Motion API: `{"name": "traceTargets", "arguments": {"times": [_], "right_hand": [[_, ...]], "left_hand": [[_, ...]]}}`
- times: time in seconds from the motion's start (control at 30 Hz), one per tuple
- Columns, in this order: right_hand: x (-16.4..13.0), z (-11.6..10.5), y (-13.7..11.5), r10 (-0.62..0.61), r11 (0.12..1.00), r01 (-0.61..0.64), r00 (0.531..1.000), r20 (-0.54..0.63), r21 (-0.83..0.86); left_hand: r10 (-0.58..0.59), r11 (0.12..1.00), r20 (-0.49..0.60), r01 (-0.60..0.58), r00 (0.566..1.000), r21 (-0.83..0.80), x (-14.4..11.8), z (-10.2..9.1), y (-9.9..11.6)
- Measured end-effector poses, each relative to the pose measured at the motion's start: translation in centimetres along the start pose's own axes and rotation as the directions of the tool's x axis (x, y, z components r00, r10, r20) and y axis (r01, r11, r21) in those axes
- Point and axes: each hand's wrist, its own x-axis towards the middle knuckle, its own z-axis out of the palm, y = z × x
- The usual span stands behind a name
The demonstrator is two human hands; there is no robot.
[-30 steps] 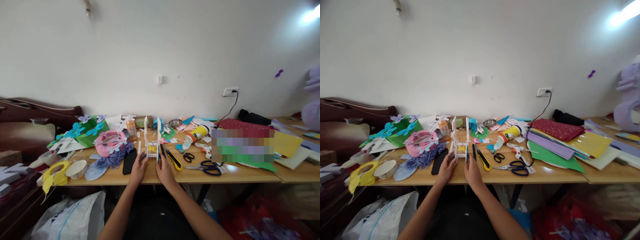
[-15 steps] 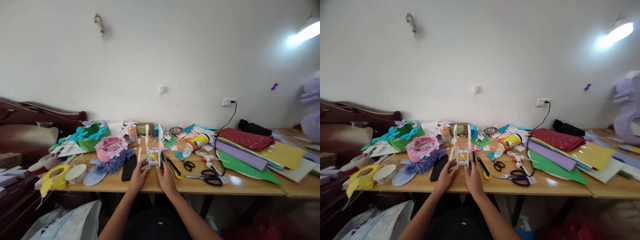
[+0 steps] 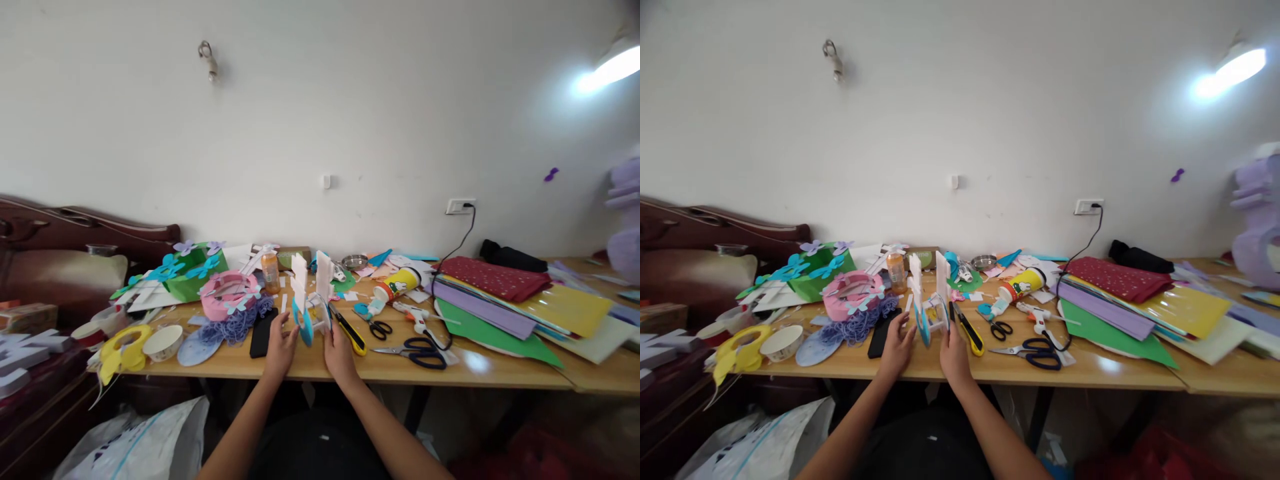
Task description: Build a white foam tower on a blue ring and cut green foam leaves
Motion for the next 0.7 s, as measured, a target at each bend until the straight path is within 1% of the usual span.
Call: {"name": "traceTargets", "arguments": {"times": [0.1,0.2,0.47,0.7], "right_hand": [[-0.09,-0.01,0.00,-0.015,0.999,0.015,1.000,0.002,0.028],[-0.23,0.00,0.10,-0.029,0.998,0.029,1.000,0.002,0.059],[-0.56,-0.18,0.36,-0.035,0.996,0.032,0.999,0.034,0.087],[-0.56,-0.30,-0.13,-0.041,0.995,0.037,0.998,0.039,0.089]], "left_hand": [[0.051,0.998,-0.085,-0.048,0.995,0.029,-0.05,-0.11,-0.04],[0.037,0.998,-0.113,-0.032,0.993,0.044,0.12,-0.12,-0.31],[-0.050,0.995,-0.091,0.058,0.995,0.082,0.01,-0.46,-0.56],[-0.056,0.995,-0.060,0.061,0.997,0.084,0.06,-0.70,-0.58]]}}
